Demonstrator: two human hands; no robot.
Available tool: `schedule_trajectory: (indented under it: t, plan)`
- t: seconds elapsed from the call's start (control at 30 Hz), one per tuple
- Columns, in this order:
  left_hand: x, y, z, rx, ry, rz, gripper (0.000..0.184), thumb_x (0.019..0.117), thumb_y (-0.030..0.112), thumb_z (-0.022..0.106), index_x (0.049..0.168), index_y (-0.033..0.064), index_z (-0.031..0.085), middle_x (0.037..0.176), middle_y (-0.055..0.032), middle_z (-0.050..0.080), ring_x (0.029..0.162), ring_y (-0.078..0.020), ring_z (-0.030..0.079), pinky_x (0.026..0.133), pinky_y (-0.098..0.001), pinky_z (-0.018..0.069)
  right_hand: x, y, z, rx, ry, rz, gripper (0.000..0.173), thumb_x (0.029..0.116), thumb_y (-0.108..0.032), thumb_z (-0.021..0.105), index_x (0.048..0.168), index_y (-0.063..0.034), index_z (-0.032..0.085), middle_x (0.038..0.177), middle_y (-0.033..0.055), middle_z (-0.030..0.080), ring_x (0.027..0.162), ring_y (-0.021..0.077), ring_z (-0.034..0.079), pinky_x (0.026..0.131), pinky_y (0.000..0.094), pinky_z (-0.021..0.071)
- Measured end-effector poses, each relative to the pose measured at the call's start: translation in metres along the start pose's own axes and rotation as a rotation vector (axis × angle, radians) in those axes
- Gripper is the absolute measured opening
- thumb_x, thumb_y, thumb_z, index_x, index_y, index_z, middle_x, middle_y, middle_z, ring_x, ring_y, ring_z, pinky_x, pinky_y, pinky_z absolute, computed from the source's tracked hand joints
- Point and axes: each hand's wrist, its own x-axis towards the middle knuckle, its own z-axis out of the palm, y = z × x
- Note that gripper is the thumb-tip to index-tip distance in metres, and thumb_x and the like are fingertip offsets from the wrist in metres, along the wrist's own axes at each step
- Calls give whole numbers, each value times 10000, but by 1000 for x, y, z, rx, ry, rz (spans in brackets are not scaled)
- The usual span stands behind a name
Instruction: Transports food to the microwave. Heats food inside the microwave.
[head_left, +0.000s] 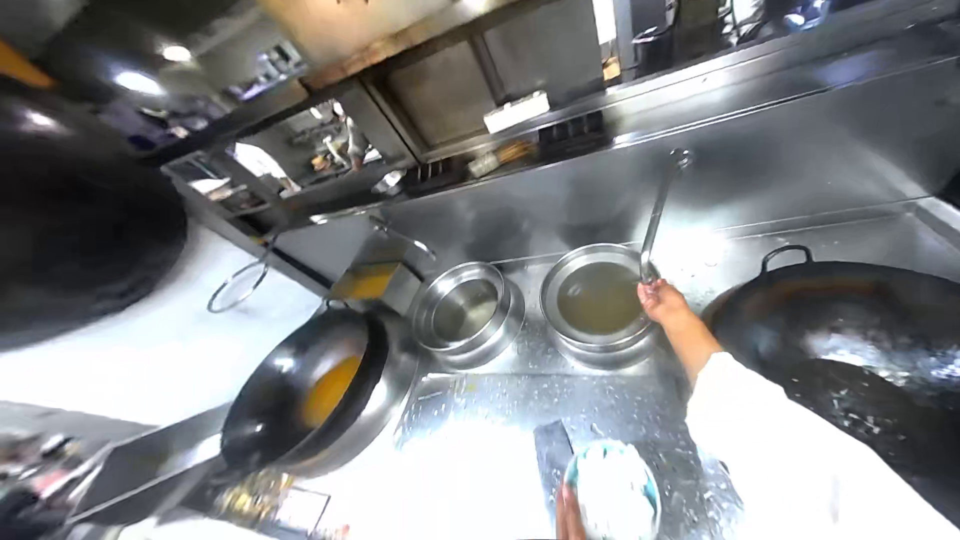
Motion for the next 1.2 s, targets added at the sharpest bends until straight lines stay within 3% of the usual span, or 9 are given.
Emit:
schedule_trajectory:
  t: [0.17, 0.27, 0.33, 0.63, 0.77, 0.83, 0.9, 1.0, 1.2]
  plan:
    - [34, -3, 23, 17, 101, 37, 522, 1126, 330, 278, 1559, 42, 325, 1458, -250, 481, 1239, -301, 577, 994, -480, 516, -84, 10, -24, -604, -218, 74, 222, 1106, -257, 419, 990, -94, 515, 696, -10, 522, 595, 109, 562, 632, 297, 555]
    - [42, -5, 30, 42, 103, 68, 519, 1125, 302, 294, 1547, 2, 327, 1470, -252, 470, 1266, -284, 558, 1021, -454, 501, -166, 33, -63, -1471, -824, 96, 342, 1100, -128, 390, 1174, 130, 602, 991, 186, 677, 909, 232, 681, 909, 395, 556]
    - [40, -5, 31, 52, 98, 102, 507, 1122, 262, 301, 1532, -34, 338, 1498, -261, 443, 1311, -283, 524, 1069, -442, 463, -198, 41, -81, -1821, -1082, -68, 347, 1072, -188, 471, 1119, 63, 705, 1086, 225, 712, 1054, 333, 675, 993, 512, 490]
    - [6, -9, 8, 22, 131, 69, 518, 1120, 317, 296, 1561, 49, 348, 1514, -231, 450, 1323, -298, 523, 1061, -483, 472, -62, 9, -51, -422, -418, -184, 370, 1113, -229, 270, 1249, 41, 483, 1072, 123, 637, 914, 139, 665, 785, 263, 552]
    - [-12, -13, -6, -3, 158, 88, 509, 1121, 291, 309, 1544, 15, 369, 1521, -244, 446, 1348, -320, 510, 1100, -505, 444, -172, -33, 45, -704, -20, -6, 381, 1114, -44, 281, 1466, 38, 401, 1452, 156, 503, 1233, 150, 547, 1058, 264, 410]
    - [-22, -14, -16, -30, 200, 105, 504, 1119, 279, 337, 1536, -1, 378, 1523, -256, 442, 1355, -335, 506, 1110, -514, 434, -142, -10, 18, -639, -93, -127, 276, 1087, -43, 328, 1314, 54, 451, 1216, 167, 572, 997, 131, 599, 865, 223, 493]
    - [-31, -15, -27, -76, 262, 121, 504, 1116, 276, 355, 1528, -12, 384, 1515, -269, 444, 1355, -345, 499, 1124, -516, 412, -64, 18, -17, -351, -266, -58, 179, 1077, -172, 347, 941, -127, 453, 742, 1, 549, 632, 54, 593, 592, 208, 540]
    - [-48, -18, -48, -127, 360, 181, 506, 1113, 265, 373, 1522, -33, 385, 1519, -286, 435, 1384, -365, 473, 1156, -517, 377, -102, 62, -26, -660, -509, 168, 382, 1110, -288, 325, 757, -227, 459, 559, -113, 499, 501, -7, 522, 524, 160, 493]
    - [-113, -32, -93, -153, 562, 339, 492, 1106, 251, 400, 1499, -44, 420, 1504, -302, 446, 1387, -391, 466, 1161, -540, 367, -303, 113, -106, -1684, -1919, 45, 345, 1068, -184, 497, 1172, 88, 682, 1141, 233, 719, 1021, 322, 716, 966, 512, 556]
